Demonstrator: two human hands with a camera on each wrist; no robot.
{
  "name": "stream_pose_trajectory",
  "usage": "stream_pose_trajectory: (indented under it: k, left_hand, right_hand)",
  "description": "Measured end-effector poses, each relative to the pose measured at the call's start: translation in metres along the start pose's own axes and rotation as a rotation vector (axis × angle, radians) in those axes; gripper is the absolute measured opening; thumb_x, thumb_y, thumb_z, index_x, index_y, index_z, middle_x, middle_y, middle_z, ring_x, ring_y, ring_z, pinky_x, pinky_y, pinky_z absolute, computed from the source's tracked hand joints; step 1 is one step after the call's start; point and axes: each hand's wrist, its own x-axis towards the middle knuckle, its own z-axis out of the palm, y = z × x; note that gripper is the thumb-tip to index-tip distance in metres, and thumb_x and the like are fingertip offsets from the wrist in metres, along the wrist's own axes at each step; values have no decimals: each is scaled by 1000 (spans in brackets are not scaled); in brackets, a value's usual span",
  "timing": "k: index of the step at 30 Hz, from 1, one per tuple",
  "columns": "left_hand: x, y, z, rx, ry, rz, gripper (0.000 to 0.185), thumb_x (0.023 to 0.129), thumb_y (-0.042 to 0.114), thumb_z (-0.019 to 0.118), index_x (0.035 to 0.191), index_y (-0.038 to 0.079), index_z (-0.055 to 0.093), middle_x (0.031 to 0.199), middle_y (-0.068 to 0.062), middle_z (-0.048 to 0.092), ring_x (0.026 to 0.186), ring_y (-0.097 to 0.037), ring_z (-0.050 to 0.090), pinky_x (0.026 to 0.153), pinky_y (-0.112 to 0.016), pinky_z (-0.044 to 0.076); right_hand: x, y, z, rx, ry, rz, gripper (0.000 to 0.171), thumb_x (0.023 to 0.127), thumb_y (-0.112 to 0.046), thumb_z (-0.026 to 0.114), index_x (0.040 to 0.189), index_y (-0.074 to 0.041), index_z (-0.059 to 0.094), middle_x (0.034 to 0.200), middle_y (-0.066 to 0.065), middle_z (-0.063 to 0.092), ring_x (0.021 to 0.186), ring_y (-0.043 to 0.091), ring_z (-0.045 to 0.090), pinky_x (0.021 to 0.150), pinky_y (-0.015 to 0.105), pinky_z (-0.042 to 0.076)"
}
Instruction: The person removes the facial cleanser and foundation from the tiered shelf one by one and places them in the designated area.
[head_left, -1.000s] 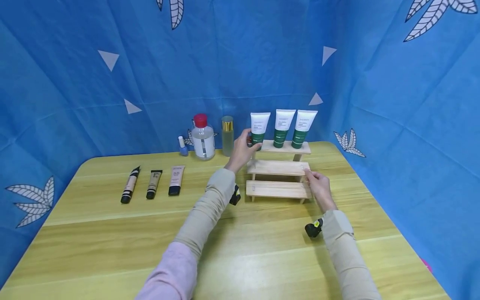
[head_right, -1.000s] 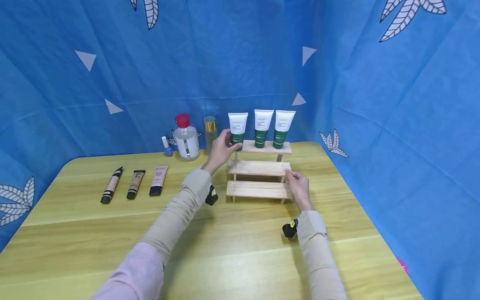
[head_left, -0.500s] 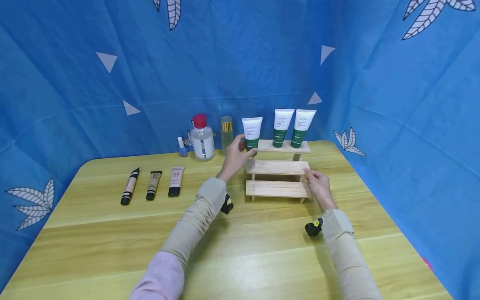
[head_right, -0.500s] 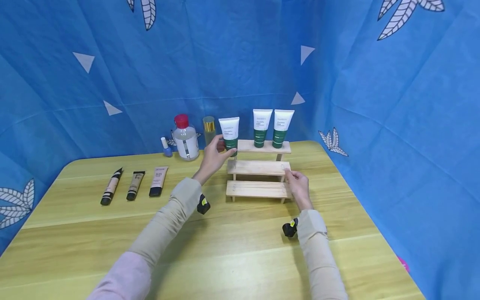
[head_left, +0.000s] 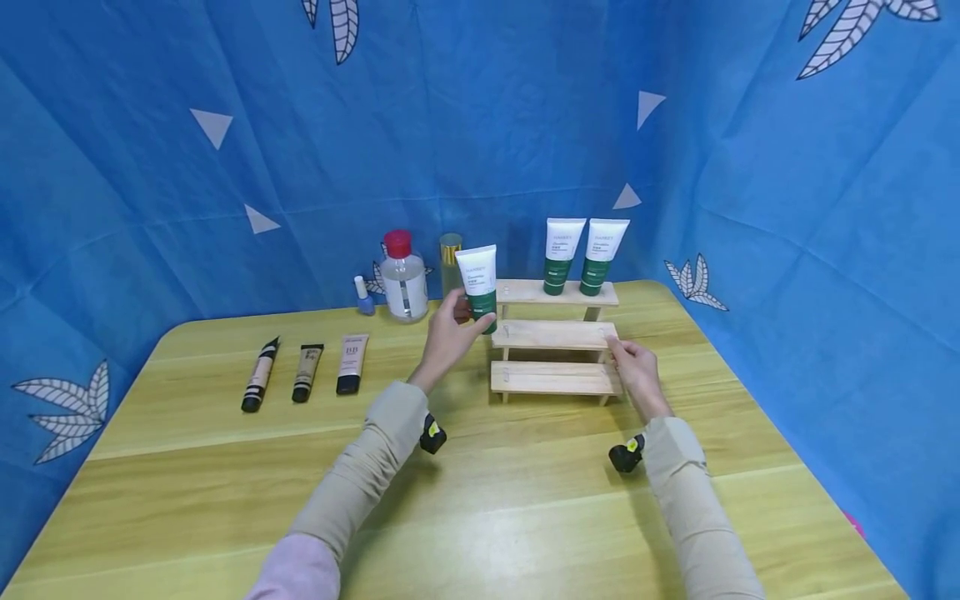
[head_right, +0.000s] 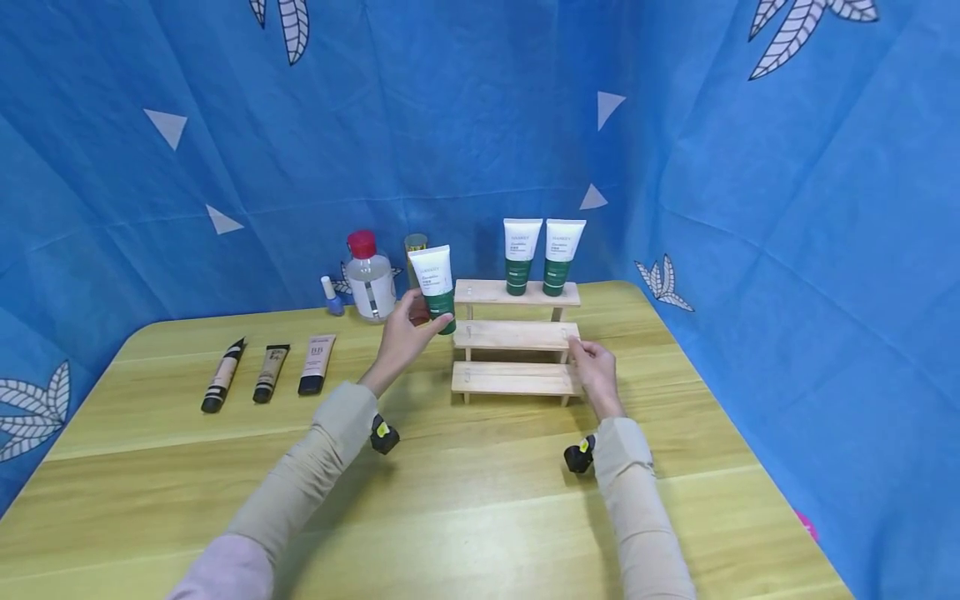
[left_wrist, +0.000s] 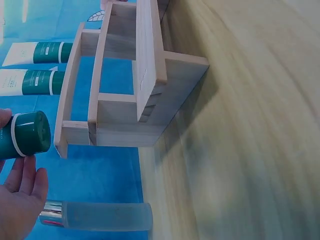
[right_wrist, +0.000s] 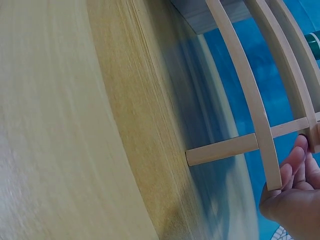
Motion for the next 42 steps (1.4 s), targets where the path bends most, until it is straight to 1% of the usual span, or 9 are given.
stream_pose_trajectory:
  k: [4,8,11,15,20,25,31,38,42]
  left_hand:
    - [-8,-1,-8,-17,13,-28,50,85,28,72,125,8,51,108,-11,61,101,-23,58,94,-35,47]
    - [-15,-1,-16,-20,20,-20,49,85,28,72,124,7,51,107,-13,61,99,-25,58,92,-37,49]
    - [-21,-1,-22,-7,23,-33,48,85,28,71,124,7,52,106,-13,62,99,-25,59,91,-38,49]
    - [-31,-4,-33,2,34,-80,52,85,28,71,128,9,51,107,-13,62,100,-25,59,92,-38,48]
    - [-45,-7,-49,-21,36,-134,57,85,28,71,134,10,47,109,-14,61,100,-26,59,92,-38,48]
    - [-59,-11,-65,-39,24,-172,57,87,29,70,134,9,45,112,-15,59,103,-27,59,93,-39,48]
    - [-77,-16,-89,9,22,-196,59,87,30,70,135,8,44,114,-15,58,105,-27,57,93,-39,48]
    - [-96,-23,-120,104,11,-246,61,88,32,68,137,7,42,116,-16,57,104,-27,57,81,-31,49]
    - [-103,-22,-141,146,-9,-278,60,89,30,66,137,4,41,119,-18,53,106,-29,56,79,-27,48]
  right_hand:
    - [-1,-1,-1,8,-5,2,49,95,-47,49,111,-2,58,88,-3,53,79,9,47,72,21,41]
    - [0,-1,-1,12,-3,2,49,95,-47,49,112,-1,58,89,-3,53,80,9,47,72,22,41]
    - [0,-1,-1,16,-4,0,51,95,-46,49,114,0,58,90,-2,54,81,9,48,73,22,41]
    - [-3,-1,-1,38,-11,-13,51,95,-47,51,112,1,59,90,-1,54,81,10,48,73,23,42]
    - [-6,-3,-3,70,-16,-39,49,93,-49,53,103,-1,61,85,-2,54,78,9,48,70,23,40]
    - [-4,-3,-1,30,-11,-8,51,95,-47,50,111,0,59,91,0,54,82,10,48,72,23,41]
    - [-2,0,0,27,-15,6,49,95,-46,50,110,-1,58,89,-1,53,80,10,47,70,23,41]
    - [-2,1,-1,20,2,-4,46,95,-45,51,107,-1,60,87,-2,54,78,11,47,69,23,41]
    - [-1,0,-2,15,0,-10,48,95,-45,50,109,-1,60,86,-3,54,80,12,48,69,23,41]
